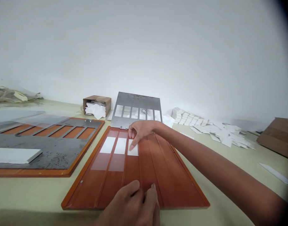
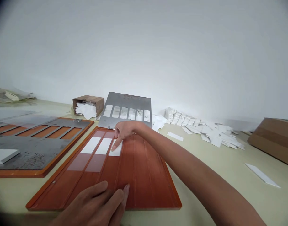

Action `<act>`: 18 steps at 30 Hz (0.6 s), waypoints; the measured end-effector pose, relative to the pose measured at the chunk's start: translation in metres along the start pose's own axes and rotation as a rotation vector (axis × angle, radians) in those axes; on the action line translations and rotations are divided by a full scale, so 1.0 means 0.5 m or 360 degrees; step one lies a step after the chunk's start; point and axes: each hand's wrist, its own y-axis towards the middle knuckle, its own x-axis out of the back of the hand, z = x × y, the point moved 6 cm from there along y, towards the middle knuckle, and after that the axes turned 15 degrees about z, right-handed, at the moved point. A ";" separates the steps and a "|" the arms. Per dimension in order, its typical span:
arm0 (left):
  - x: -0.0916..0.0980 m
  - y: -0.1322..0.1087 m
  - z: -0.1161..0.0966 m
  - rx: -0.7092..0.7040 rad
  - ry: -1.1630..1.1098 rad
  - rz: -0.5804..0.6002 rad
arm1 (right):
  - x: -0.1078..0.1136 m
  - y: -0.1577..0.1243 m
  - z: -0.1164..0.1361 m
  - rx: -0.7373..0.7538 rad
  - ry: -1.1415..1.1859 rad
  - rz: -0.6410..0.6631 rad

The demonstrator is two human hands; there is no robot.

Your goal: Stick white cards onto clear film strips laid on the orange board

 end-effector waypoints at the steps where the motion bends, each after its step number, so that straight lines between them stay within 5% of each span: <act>1: 0.004 0.001 0.004 -0.0022 -0.0041 -0.0034 | 0.001 0.004 0.004 -0.0044 -0.0008 0.0054; 8: 0.029 0.005 0.035 0.0000 -0.0462 -0.0344 | 0.000 -0.003 0.033 -0.0001 0.0002 0.0207; 12: 0.038 0.022 0.053 -0.0100 -0.0787 -0.0190 | -0.007 -0.051 0.042 0.0266 0.0201 0.0064; 15: 0.057 0.028 0.093 0.0091 -0.1385 -0.0237 | -0.015 -0.101 0.022 0.0300 0.0455 -0.0367; 18: 0.069 0.015 0.152 0.0613 -0.1788 -0.0532 | -0.040 -0.169 -0.012 0.0336 0.0813 -0.1025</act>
